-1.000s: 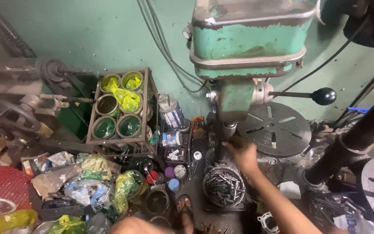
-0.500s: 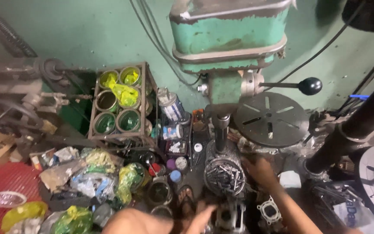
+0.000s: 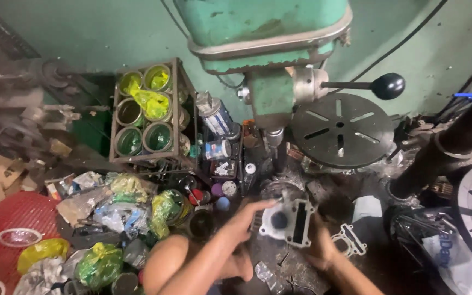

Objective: Machining and assembling components of a motorcycle engine head using a drill press and manual assembly techniques.

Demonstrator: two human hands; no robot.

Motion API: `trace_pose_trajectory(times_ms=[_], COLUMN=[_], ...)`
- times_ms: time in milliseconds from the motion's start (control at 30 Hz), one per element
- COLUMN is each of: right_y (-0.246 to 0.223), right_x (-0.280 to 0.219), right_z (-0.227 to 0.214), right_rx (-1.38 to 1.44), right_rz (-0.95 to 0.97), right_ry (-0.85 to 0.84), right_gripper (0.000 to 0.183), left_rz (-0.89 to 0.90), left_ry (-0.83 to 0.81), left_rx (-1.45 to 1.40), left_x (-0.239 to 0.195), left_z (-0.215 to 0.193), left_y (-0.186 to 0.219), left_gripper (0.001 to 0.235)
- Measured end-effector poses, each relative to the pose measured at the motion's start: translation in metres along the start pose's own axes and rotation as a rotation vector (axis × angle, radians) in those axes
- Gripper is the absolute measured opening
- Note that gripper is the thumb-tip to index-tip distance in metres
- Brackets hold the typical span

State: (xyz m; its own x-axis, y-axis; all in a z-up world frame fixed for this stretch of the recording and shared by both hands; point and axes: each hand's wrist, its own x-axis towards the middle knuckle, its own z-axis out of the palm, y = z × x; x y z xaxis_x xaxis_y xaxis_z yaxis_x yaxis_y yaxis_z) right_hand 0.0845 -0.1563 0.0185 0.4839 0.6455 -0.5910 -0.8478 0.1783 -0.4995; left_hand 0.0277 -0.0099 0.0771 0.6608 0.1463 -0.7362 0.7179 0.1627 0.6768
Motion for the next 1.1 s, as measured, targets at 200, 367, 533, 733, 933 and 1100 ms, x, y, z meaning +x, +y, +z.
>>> trace_pose_trajectory(times_ms=[200, 367, 533, 733, 933, 1100], right_y=[-0.008, 0.012, 0.017, 0.021, -0.009, 0.003], right_x=[-0.026, 0.002, 0.028, 0.011, 0.007, 0.049], right_z=[0.019, -0.020, -0.027, 0.001, 0.013, -0.003], right_rx=[0.281, 0.288, 0.157, -0.529, -0.530, 0.074], right_rz=[0.124, 0.013, -0.326, -0.613, -0.454, -0.151], right_ry=[-0.002, 0.048, 0.210, 0.496, 0.426, 0.224], right_gripper=[0.086, 0.069, 0.045, 0.072, 0.063, 0.061], left_rz=[0.038, 0.522, 0.475, 0.260, 0.130, 0.211], left_ry=[-0.138, 0.018, 0.401, 0.463, 0.190, 0.277], left_rx=[-0.502, 0.114, 0.018, -0.519, -0.823, -0.931], left_x=[0.098, 0.045, 0.052, 0.066, 0.069, 0.108], left_z=[-0.015, -0.002, 0.024, 0.037, 0.007, -0.003], left_y=[-0.085, -0.049, -0.065, -0.063, -0.038, -0.051], left_gripper=[0.027, 0.056, 0.051, 0.064, 0.071, 0.046])
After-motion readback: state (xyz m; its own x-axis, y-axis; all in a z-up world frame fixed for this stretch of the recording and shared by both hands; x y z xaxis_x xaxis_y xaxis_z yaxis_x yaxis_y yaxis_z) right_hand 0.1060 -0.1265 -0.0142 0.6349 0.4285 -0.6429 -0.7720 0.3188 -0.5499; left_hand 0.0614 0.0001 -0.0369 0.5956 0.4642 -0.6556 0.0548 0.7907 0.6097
